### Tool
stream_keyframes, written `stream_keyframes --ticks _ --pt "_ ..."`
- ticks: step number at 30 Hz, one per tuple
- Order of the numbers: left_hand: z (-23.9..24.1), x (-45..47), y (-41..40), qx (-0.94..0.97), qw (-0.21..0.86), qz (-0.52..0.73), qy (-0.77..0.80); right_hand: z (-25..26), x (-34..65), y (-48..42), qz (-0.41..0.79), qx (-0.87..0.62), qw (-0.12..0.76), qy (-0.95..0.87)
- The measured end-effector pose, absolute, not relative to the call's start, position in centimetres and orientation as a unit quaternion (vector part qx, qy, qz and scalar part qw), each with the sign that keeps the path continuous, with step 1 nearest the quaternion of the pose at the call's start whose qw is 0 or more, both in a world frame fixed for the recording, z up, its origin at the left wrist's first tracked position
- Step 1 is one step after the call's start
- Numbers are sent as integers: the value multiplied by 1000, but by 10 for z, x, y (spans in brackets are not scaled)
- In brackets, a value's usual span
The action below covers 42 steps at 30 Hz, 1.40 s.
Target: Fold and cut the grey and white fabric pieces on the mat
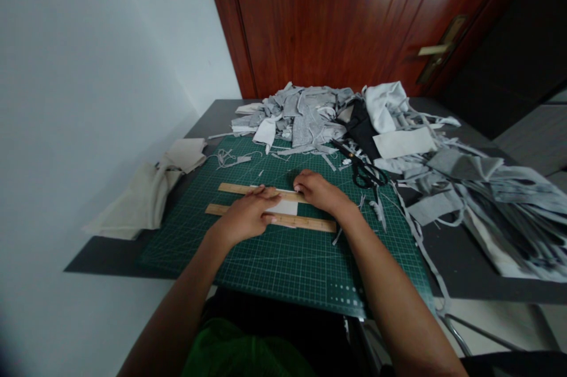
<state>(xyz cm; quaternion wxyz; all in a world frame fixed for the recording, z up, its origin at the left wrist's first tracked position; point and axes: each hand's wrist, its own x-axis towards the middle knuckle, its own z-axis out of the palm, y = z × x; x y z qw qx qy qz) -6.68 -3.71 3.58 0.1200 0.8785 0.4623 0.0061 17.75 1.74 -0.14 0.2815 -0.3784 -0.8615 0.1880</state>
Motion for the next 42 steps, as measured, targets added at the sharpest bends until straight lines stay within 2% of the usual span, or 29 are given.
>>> stream_keyframes --ticks 6,15,19,24,26,29,34,37,42 --pt "36 -67 -36 879 128 14 459 0 181 17 185 -361 304 -862" --pt "35 -68 -36 880 124 12 458 1 179 16 187 -368 272 -869" --pt "35 -68 -37 878 127 13 460 2 180 17 167 -374 312 -857" --pt "35 -68 -37 882 124 18 454 8 180 18 154 -408 408 -802" --pt "34 -68 -37 883 125 19 452 9 179 19 186 -439 439 -761" --pt "32 -68 -37 881 128 21 455 7 176 21 300 -474 481 -674" --pt "27 -69 -40 880 122 27 457 2 166 19 451 -466 526 -550" --pt "26 -69 -43 881 123 36 455 4 155 10 497 -445 498 -553" --pt "23 -70 -49 883 125 58 448 8 141 -6 526 -409 397 -631"
